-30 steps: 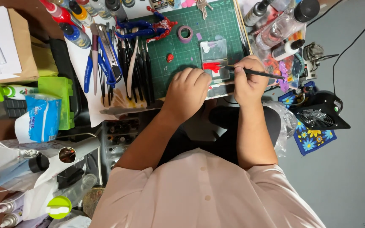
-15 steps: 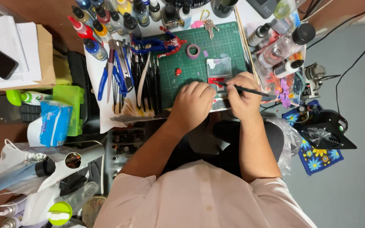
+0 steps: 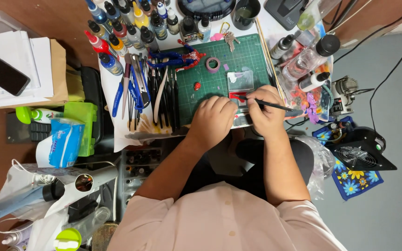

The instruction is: Paint a small red miniature component using a fine-tipped brush on a hobby workbench

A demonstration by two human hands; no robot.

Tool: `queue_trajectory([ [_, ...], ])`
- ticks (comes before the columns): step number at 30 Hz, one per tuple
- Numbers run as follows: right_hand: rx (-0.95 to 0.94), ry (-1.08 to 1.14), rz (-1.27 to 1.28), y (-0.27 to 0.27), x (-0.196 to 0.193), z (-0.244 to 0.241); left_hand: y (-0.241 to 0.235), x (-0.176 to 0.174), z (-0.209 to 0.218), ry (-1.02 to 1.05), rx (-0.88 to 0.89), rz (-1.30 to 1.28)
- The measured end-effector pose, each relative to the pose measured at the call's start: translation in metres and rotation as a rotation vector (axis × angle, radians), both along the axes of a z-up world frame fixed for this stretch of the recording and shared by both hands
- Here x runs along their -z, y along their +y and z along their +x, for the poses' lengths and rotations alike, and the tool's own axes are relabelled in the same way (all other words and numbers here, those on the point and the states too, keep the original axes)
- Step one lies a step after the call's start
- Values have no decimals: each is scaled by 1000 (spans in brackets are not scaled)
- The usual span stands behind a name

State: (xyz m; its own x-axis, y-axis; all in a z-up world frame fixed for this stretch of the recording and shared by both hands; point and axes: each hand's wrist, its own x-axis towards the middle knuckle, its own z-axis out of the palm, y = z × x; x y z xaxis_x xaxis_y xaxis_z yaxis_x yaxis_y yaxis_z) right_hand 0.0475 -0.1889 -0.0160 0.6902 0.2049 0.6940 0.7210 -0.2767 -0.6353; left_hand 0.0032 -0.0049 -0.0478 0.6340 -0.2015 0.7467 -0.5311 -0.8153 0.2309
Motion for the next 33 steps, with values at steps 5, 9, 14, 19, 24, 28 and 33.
queue_trajectory([
  [5,22,14,3,-7,8,4,1,-1,0,-4,-12,18],
  [9,33,3,22,-7,7,4,1,-2,-1,8,0,11],
  [14,62,-13,49,-14,17,6,1,1,-1,17,2,5],
  [19,65,-6,86,-17,18,5,1,1,-2,24,1,9],
  [24,60,-2,105,-21,24,7,0,5,-1,29,1,6],
  [28,47,4,107,-20,20,6,1,2,-1,22,3,19],
  [33,37,17,172,-21,24,7,1,3,0,23,12,7],
])
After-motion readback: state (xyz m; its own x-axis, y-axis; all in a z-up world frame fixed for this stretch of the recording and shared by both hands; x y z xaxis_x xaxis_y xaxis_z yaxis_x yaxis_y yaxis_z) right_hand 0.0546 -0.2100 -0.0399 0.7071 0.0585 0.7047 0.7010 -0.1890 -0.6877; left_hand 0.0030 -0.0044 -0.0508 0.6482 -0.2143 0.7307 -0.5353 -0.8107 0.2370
